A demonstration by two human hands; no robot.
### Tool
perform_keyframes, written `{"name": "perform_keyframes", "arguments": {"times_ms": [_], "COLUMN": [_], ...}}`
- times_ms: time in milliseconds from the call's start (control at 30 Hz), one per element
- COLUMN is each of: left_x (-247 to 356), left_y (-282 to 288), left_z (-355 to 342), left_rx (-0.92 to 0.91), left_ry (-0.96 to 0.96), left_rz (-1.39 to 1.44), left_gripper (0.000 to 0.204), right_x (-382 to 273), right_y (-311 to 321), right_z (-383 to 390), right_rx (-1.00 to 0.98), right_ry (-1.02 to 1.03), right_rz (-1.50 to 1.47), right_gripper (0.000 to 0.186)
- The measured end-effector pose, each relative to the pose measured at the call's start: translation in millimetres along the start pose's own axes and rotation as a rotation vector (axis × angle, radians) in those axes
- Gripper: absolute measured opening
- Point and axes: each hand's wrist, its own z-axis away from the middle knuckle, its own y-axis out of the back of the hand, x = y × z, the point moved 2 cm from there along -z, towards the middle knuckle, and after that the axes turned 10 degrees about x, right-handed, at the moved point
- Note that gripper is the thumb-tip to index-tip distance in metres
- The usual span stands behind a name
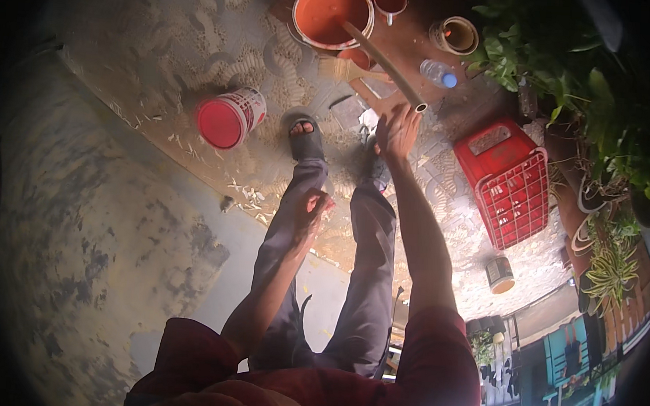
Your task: The person stirs orange paint in a bucket using a wooden stick, then pours the paint into a plastic container. They walk to an outdoor area and rinse the paintbrush under a hose before returning to the work area.
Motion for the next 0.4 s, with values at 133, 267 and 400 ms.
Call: {"name": "perform_keyframes", "arguments": {"times_ms": [133, 267, 400], "left_x": [31, 103, 196], "left_y": [25, 32, 25], "left_z": [35, 94, 158], "left_rx": [0.045, -0.174, -0.287], "left_ry": [-0.026, -0.23, -0.352], "left_rz": [-0.254, -0.172, -0.181], "left_gripper": [0.038, 0.063, 0.076], "right_x": [-31, -110, -144], "right_y": [88, 220, 306], "right_z": [84, 113, 86], "right_rx": [-0.137, -0.541, -0.702], "right_ry": [-0.151, 0.186, 0.372], "right_rz": [-0.179, -0.322, -0.284], "right_gripper": [0.011, 0.075, 0.057]}}
